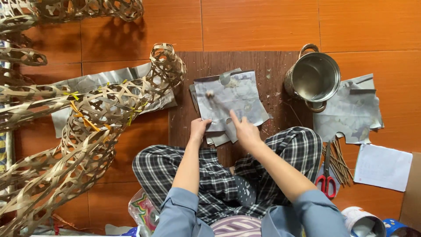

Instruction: Applying glue-soaked paper to a woven giraffe frame to create a sculpture

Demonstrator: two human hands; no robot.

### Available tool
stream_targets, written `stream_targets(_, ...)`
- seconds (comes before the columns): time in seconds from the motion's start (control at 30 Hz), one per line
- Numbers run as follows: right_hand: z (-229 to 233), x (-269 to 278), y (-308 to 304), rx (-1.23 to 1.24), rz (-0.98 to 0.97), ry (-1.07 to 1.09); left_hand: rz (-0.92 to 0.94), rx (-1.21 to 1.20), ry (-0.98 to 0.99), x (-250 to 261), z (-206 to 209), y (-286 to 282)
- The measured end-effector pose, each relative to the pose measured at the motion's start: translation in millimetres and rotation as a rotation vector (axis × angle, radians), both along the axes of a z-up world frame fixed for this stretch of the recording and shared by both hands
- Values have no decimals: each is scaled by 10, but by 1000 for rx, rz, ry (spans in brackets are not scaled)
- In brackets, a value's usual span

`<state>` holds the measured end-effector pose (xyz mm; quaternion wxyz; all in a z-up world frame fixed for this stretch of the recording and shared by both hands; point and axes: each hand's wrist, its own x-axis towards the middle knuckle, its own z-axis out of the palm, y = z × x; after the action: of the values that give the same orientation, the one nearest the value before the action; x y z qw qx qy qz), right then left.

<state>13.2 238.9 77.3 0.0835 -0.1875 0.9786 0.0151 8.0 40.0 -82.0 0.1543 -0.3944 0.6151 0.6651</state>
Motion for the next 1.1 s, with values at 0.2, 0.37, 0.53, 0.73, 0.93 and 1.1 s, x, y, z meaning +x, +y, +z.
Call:
stream_targets(0.2,26,-344,75,-135,-121,-57,30,71,-65,7,175,1)
stream_targets(0.37,56,93,-69,-114,1,-200,55,42,-41,-17,-122,-14)
stream_targets(0.53,-191,-431,-339,-132,-1,-19,98,80,-23,22,-344,8)
stream_targets(0.73,417,-148,235,-258,-116,-406,118,90,-24,-35,-74,41)
stream_targets(0.93,22,-39,641,-233,-331,-427,113,53,-18,-16,-242,2)
stream_targets(1.1,373,-216,426,-298,-420,-504,122,60,-37,11,16,42)
